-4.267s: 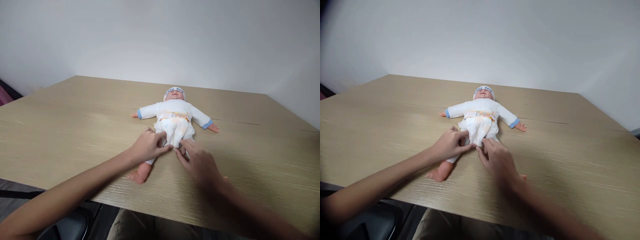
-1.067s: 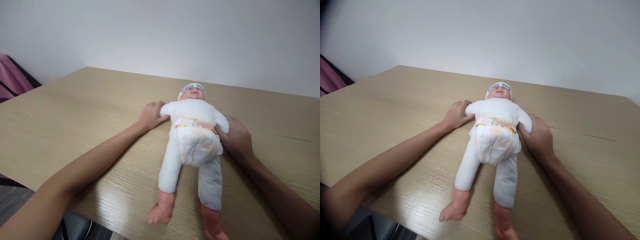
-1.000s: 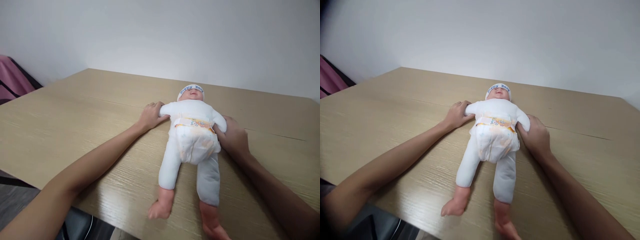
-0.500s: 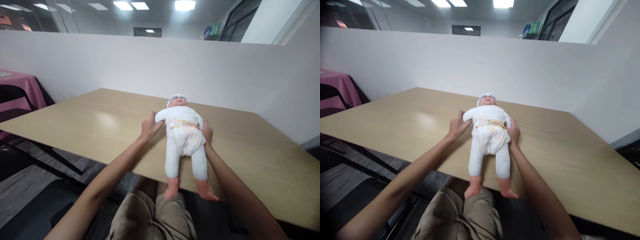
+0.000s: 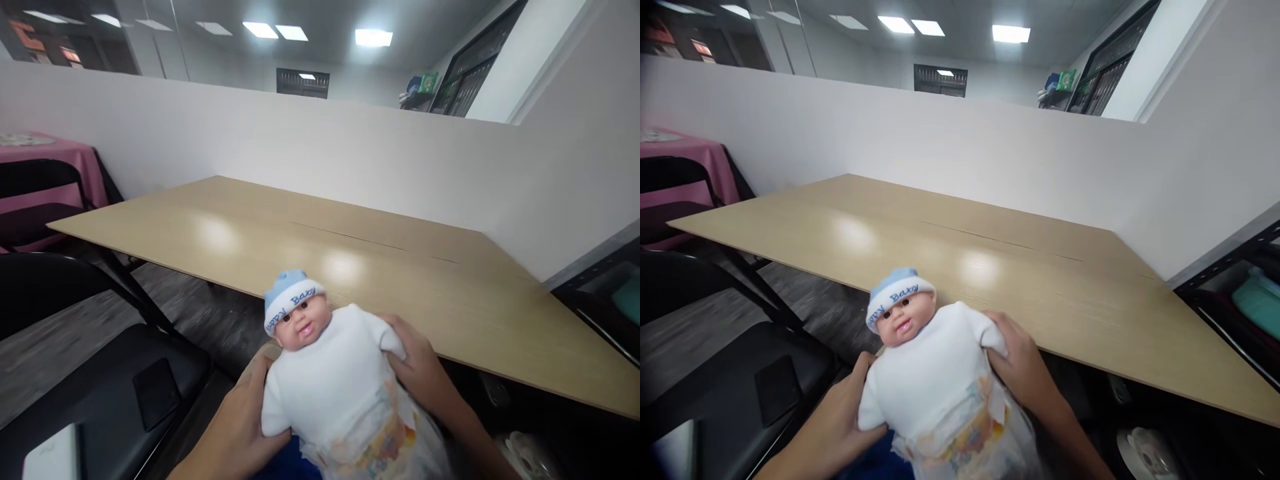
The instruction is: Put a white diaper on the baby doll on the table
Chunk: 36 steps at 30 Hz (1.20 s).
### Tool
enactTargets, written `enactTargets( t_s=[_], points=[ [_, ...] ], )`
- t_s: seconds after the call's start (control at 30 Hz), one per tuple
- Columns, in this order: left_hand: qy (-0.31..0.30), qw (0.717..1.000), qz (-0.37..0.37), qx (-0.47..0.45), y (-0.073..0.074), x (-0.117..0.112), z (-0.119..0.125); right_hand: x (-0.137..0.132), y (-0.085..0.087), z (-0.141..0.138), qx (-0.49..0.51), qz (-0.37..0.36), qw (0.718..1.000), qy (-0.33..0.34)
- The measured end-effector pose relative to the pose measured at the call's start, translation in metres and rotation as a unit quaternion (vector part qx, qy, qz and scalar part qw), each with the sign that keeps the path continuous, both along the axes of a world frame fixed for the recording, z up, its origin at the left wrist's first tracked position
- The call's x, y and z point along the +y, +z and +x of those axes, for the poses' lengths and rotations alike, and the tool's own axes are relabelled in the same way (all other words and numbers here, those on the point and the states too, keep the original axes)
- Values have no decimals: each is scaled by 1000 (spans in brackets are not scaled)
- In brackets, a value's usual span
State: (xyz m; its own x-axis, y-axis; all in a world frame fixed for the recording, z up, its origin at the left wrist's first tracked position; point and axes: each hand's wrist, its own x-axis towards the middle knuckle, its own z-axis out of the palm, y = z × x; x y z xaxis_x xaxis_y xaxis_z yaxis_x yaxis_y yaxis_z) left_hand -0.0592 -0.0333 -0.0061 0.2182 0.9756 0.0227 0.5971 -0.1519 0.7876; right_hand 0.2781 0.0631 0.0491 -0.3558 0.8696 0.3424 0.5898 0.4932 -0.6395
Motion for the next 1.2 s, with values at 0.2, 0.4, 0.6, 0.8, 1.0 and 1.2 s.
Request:
enactTargets(
  t_s=[0.2,0.4,0.6,0.8,1.0,1.2],
  points=[
    [-8,993,-117,32,-57,-7,-30,6,-102,-36,26,-134,991,6],
    [43,985,-165,24,-99,-35,-54,18,-190,-48,-45,-205,976,52],
    [-39,977,-171,125,-81,-35,-62,16,-185,-33,-32,-223,973,47],
    [-2,958,-2,285,-32,-20,-49,-18,-117,-17,36,-317,945,74],
    [-221,965,117,73,-1,32,23,-35,-102,-25,26,-260,965,35],
    [-325,939,113,23,-24,55,49,-32,-118,-24,51,-249,967,-11]
  ],
)
